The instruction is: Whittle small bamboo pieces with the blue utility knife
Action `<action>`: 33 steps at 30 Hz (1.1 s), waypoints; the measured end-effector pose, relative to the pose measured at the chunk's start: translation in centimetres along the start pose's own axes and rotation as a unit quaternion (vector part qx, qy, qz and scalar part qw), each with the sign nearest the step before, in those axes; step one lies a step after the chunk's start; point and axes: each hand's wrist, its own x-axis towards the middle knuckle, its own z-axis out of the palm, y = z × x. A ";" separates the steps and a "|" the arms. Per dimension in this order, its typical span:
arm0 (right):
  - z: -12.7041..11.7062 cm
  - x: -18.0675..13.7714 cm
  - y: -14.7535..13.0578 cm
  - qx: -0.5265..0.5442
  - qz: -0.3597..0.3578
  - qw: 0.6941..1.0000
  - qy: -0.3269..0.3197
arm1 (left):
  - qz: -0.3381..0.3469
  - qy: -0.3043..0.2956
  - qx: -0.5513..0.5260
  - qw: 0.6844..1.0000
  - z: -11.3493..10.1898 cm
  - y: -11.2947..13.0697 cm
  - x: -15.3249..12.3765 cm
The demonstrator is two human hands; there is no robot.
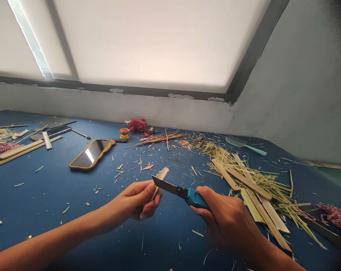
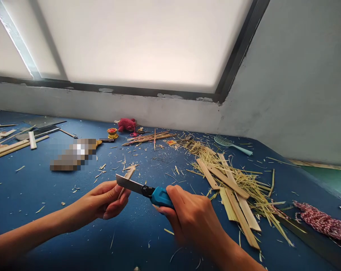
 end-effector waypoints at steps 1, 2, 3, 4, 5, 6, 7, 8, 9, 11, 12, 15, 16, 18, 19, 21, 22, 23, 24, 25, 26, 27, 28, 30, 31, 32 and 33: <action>0.0 0.0 0.0 -0.003 -0.003 1.000 0.001 | -0.001 -0.001 -0.002 1.000 0.0 -0.1 0.0; 0.1 0.0 -0.1 -0.006 -0.005 1.000 0.000 | -0.001 -0.003 -0.004 1.000 0.0 -0.2 -0.1; 0.1 -0.1 -0.1 -0.008 -0.005 1.000 -0.002 | 0.000 -0.007 -0.006 1.000 0.0 -0.3 -0.1; 0.1 -0.1 -0.1 -0.008 -0.005 1.000 -0.004 | 0.001 -0.010 -0.008 1.000 0.1 -0.4 -0.1; 0.1 -0.2 -0.1 -0.005 -0.005 1.000 -0.006 | 0.002 -0.012 -0.009 1.000 0.1 -0.4 -0.1; 0.1 -0.2 -0.2 -0.002 -0.005 1.000 -0.008 | 0.003 -0.013 -0.012 1.000 0.1 -0.4 -0.1; 0.2 -0.2 -0.2 0.003 -0.005 1.000 -0.011 | 0.003 -0.014 -0.014 1.000 0.1 -0.4 -0.1; 0.2 -0.2 -0.2 0.008 -0.005 1.000 -0.013 | 0.003 -0.016 -0.016 1.000 0.1 -0.4 0.0; 0.2 -0.2 -0.3 0.011 -0.005 1.000 -0.014 | 0.002 -0.018 -0.018 1.000 0.1 -0.4 0.0; 0.2 -0.1 -0.4 0.014 -0.001 1.000 -0.016 | 0.004 -0.022 -0.020 1.000 0.1 -0.4 0.0; 0.2 -0.1 -0.5 0.013 0.001 1.000 -0.015 | 0.005 -0.024 -0.021 0.999 0.1 -0.4 0.0; 0.0 0.0 -0.8 0.012 0.007 1.000 -0.021 | 0.005 -0.036 -0.022 0.999 0.1 -0.6 -0.1; -0.1 0.0 -1.0 0.015 0.008 0.999 -0.028 | 0.003 -0.039 -0.022 0.999 0.1 -0.7 -0.2; -0.4 0.1 -1.2 0.024 0.013 0.998 -0.050 | -0.002 -0.038 -0.025 0.999 0.0 -0.8 -0.2; -0.6 0.1 -1.3 0.028 0.017 0.997 -0.063 | -0.004 -0.036 -0.028 0.999 0.0 -0.9 -0.2; -0.8 0.1 -1.4 0.027 0.023 0.996 -0.080 | -0.008 -0.039 -0.042 0.998 -0.1 -0.9 -0.2; -0.9 0.1 -1.3 0.019 0.024 0.996 -0.080 | -0.013 -0.044 -0.051 0.998 -0.1 -0.9 -0.2; -0.9 0.2 -1.2 0.006 0.020 0.997 -0.073 | -0.019 -0.049 -0.062 0.997 0.0 -0.9 -0.2; -0.9 0.2 -1.0 -0.011 0.014 0.998 -0.061 | -0.027 -0.051 -0.078 0.995 0.1 -0.8 -0.2; -0.9 0.3 -0.8 -0.028 0.007 0.998 -0.047 | -0.036 -0.052 -0.097 0.993 0.2 -0.6 -0.2; -0.8 0.3 -0.6 -0.045 0.002 0.998 -0.033 | -0.047 -0.051 -0.122 0.990 0.3 -0.5 -0.2; -0.7 0.3 -0.4 -0.059 -0.002 0.998 -0.023 | -0.059 -0.051 -0.148 0.986 0.4 -0.3 -0.3; -0.7 0.4 -0.3 -0.070 -0.003 0.997 -0.017 | -0.070 -0.050 -0.177 0.980 0.6 0.0 -0.2; -0.5 0.4 0.0 -0.079 0.001 0.997 -0.016 | -0.091 -0.050 -0.237 0.966 0.7 0.3 -0.2; -0.5 0.4 0.1 -0.080 0.003 0.997 -0.020 | -0.099 -0.050 -0.268 0.957 0.7 0.3 -0.3; -0.5 0.4 0.2 -0.079 0.006 0.997 -0.026 | -0.105 -0.049 -0.301 0.947 0.7 0.3 -0.3; -0.5 0.4 0.3 -0.076 0.009 0.997 -0.033 | -0.112 -0.048 -0.332 0.935 0.7 0.1 -0.5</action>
